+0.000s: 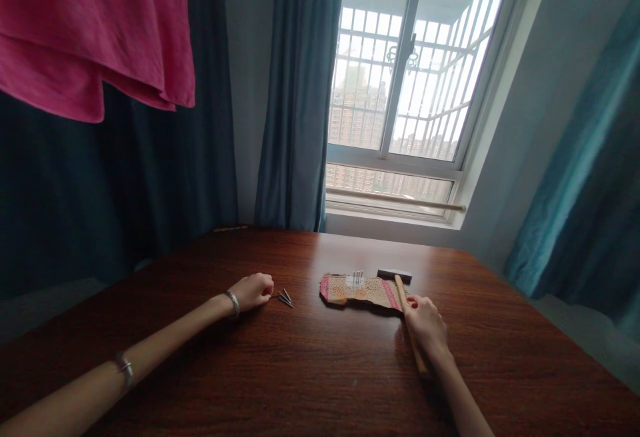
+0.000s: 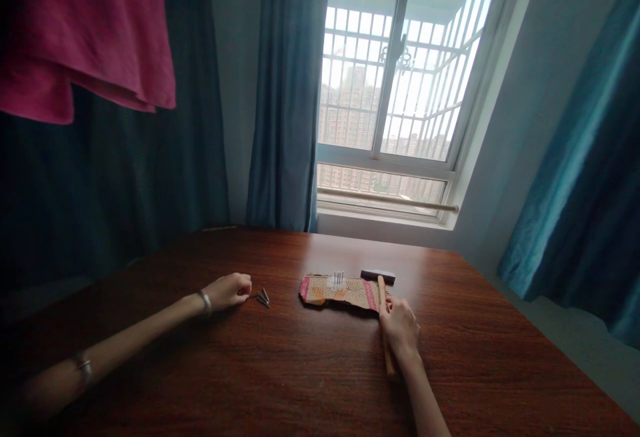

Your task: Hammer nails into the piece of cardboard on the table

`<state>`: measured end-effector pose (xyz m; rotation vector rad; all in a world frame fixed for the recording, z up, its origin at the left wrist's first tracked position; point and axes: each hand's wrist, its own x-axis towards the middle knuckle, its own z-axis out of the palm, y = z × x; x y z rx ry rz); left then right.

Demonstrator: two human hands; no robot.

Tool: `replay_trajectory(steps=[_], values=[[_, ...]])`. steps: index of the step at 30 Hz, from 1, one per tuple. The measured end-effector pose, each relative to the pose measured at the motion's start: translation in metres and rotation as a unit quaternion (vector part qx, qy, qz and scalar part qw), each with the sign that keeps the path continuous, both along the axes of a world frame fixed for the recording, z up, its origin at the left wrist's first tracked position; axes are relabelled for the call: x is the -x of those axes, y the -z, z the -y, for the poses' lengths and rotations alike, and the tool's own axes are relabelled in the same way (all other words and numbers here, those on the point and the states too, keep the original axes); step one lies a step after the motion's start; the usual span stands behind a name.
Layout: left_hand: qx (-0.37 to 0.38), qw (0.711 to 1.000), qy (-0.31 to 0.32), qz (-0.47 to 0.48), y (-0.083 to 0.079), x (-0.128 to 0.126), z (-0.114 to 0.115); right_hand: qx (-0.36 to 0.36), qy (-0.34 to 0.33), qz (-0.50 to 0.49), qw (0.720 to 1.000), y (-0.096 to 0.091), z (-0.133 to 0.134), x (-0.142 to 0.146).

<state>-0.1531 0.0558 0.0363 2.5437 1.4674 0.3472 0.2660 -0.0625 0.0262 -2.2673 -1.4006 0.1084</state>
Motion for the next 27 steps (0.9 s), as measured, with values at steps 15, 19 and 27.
replay_trajectory(steps=[15, 19, 27], values=[[0.161, 0.898, -0.008, 0.409, 0.0, -0.112, 0.039, -0.195, -0.296, -0.271, 0.895, -0.007, 0.005, 0.07], [0.21, 0.889, 0.056, 0.404, 0.004, -0.15, 0.06, -0.172, -0.34, -0.357, 0.853, 0.001, 0.005, 0.086], [0.201, 0.898, 0.088, 0.381, 0.016, -0.181, 0.067, -0.197, -0.345, -0.347, 0.85, 0.002, 0.003, 0.08]])
